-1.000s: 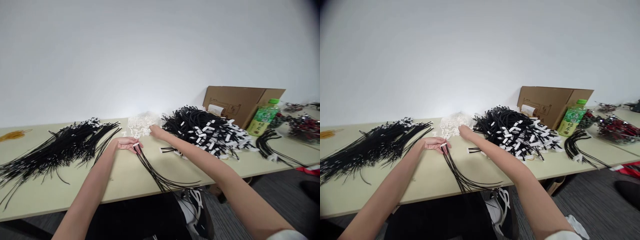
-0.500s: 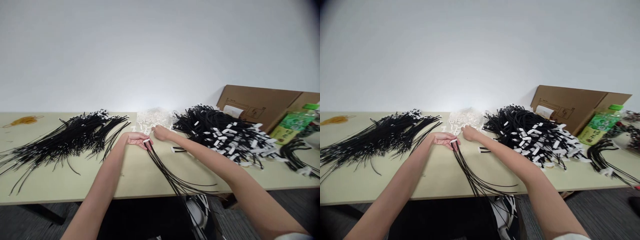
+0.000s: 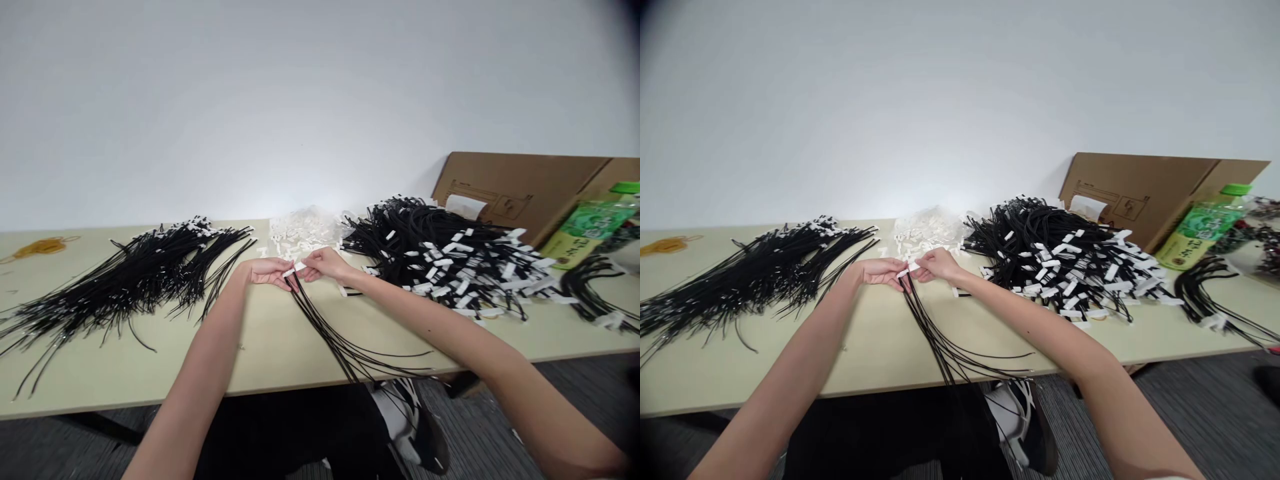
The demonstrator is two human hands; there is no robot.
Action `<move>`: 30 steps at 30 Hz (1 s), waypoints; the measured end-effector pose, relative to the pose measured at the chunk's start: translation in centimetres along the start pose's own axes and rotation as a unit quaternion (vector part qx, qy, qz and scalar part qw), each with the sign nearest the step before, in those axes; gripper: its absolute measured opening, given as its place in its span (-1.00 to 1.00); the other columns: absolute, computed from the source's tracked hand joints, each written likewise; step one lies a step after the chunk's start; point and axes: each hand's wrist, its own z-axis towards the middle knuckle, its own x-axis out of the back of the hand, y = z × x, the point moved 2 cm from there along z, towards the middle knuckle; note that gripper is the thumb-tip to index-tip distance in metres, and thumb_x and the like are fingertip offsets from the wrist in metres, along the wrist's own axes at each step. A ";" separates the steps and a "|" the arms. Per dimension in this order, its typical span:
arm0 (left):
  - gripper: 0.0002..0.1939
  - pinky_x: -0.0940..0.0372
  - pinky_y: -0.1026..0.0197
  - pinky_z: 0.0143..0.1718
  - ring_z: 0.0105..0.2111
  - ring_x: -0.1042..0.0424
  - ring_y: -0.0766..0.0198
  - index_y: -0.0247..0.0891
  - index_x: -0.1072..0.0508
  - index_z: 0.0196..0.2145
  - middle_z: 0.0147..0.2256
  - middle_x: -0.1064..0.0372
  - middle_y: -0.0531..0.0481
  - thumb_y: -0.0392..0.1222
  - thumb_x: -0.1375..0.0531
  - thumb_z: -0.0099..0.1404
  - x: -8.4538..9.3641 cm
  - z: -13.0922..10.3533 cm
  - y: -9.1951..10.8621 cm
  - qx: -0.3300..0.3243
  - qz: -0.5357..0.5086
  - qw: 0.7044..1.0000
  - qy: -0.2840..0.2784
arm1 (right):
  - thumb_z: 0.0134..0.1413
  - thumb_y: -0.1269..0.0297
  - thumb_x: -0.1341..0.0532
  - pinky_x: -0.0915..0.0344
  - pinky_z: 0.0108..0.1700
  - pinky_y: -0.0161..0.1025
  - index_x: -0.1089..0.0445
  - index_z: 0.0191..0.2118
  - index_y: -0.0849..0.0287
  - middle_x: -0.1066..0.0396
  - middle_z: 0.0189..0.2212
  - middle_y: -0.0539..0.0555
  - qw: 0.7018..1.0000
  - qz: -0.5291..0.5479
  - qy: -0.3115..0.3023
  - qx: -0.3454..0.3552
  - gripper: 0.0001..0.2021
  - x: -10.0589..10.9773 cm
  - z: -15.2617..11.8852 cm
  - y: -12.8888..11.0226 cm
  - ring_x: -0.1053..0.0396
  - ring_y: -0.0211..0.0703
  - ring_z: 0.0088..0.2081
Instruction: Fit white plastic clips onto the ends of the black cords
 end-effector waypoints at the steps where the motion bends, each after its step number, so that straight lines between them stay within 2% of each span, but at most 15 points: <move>1: -0.66 -0.30 0.15 -0.18 -0.25 -0.44 0.08 -0.45 -0.42 -0.30 -0.33 -0.46 -0.31 -0.05 -0.13 0.16 0.1 0.1 0.0 -0.002 0.003 1.000 0.005 | 0.07 0.32 -0.14 -0.42 -0.40 -0.31 -0.32 -0.44 0.35 -0.45 -0.52 0.15 1.000 0.009 0.001 -0.004 -0.83 -0.1 0.0 0.0 -0.40 -0.29 -0.55; 10: -0.68 -0.33 0.20 -0.25 -0.31 -0.46 0.11 -0.40 -0.42 -0.28 -0.33 -0.46 -0.22 -0.08 -0.21 0.09 0.1 0.5 0.1 -0.021 0.015 0.999 0.027 | 0.06 0.38 -0.14 -0.41 -0.44 -0.35 -0.30 -0.50 0.33 -0.41 -0.62 0.08 0.999 0.037 -0.013 -0.005 -0.83 -0.3 -0.5 -0.3 -0.37 -0.33 -0.60; 21: -0.67 -0.35 0.21 -0.31 -0.33 -0.47 0.13 -0.36 -0.35 -0.26 -0.33 -0.43 -0.16 -0.10 -0.25 0.05 0.0 0.4 0.1 -0.031 0.009 0.999 0.033 | 0.04 0.38 -0.15 -0.37 -0.53 -0.42 -0.30 -0.51 0.34 -0.35 -0.67 0.03 0.999 0.006 -0.040 -0.007 -0.83 0.3 -0.4 -0.1 -0.33 -0.37 -0.63; 25: -0.68 -0.35 0.22 -0.33 -0.32 -0.47 0.13 -0.34 -0.33 -0.29 -0.35 -0.43 -0.13 -0.09 -0.24 0.06 -0.1 0.5 0.2 -0.026 0.012 0.999 0.030 | 0.04 0.38 -0.15 -0.38 -0.52 -0.40 -0.31 -0.51 0.33 -0.35 -0.66 0.02 0.999 -0.006 -0.052 -0.009 -0.84 0.5 -0.5 -0.1 -0.34 -0.35 -0.62; 30: -0.71 -0.36 0.24 -0.35 -0.34 -0.48 0.14 -0.33 -0.35 -0.30 -0.39 -0.43 -0.10 -0.10 -0.23 0.07 -0.3 0.4 0.4 -0.018 0.021 0.999 0.031 | 0.06 0.38 -0.13 -0.39 -0.46 -0.37 -0.31 -0.50 0.32 -0.38 -0.61 0.04 0.999 -0.032 -0.037 0.017 -0.83 0.6 -0.4 -0.2 -0.35 -0.35 -0.59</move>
